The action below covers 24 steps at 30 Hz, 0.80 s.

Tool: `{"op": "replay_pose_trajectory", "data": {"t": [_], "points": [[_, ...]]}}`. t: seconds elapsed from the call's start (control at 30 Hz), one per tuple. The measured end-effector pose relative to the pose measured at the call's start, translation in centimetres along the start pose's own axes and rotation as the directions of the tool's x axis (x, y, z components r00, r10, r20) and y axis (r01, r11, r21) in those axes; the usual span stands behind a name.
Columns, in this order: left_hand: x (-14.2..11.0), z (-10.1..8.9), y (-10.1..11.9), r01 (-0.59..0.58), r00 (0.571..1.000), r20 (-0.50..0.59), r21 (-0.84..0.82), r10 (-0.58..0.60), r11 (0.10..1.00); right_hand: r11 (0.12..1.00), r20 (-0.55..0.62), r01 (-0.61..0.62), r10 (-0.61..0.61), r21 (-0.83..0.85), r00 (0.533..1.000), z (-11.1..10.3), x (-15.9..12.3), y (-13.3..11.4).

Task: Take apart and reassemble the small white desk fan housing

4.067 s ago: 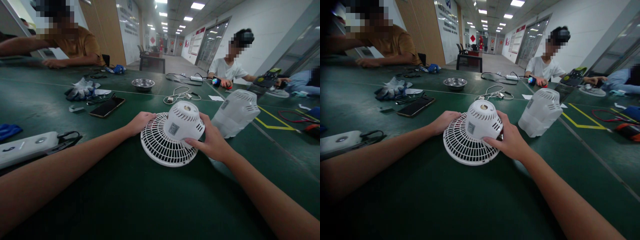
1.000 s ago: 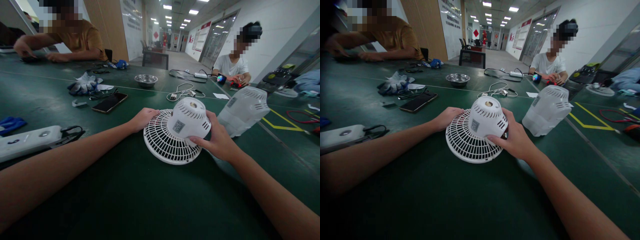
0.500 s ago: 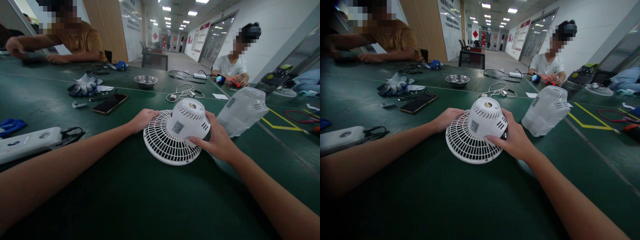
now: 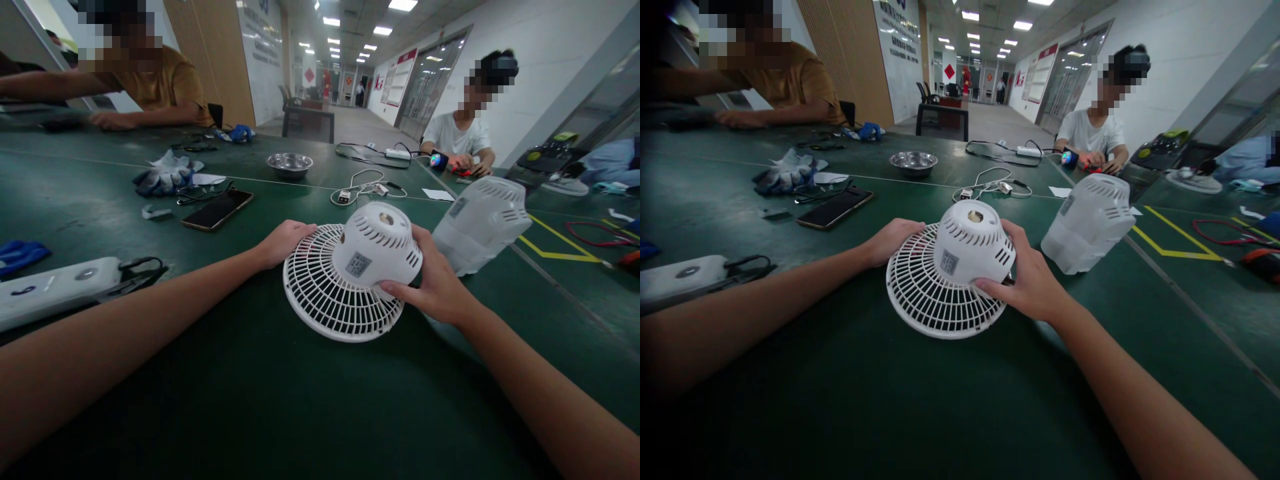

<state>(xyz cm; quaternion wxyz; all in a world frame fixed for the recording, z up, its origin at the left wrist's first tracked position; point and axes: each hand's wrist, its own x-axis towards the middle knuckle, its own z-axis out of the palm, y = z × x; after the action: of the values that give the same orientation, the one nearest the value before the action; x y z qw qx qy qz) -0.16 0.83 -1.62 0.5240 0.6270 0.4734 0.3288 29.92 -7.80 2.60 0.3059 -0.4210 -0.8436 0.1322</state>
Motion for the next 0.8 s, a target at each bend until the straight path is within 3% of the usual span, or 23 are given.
{"op": "replay_pose_trajectory", "data": {"t": [0.23,0.8], "points": [[0.03,-0.05,-0.08,-0.021,0.999,-0.023,0.09,0.023,0.996,1.0,-0.015,-0.009,0.009,0.019,1.0,0.28,0.02,-0.12],[0.18,-0.07,-0.24,-0.033,0.999,-0.022,0.124,0.036,0.992,1.0,-0.006,-0.017,0.017,0.022,1.0,0.28,0.15,-0.14]]}}
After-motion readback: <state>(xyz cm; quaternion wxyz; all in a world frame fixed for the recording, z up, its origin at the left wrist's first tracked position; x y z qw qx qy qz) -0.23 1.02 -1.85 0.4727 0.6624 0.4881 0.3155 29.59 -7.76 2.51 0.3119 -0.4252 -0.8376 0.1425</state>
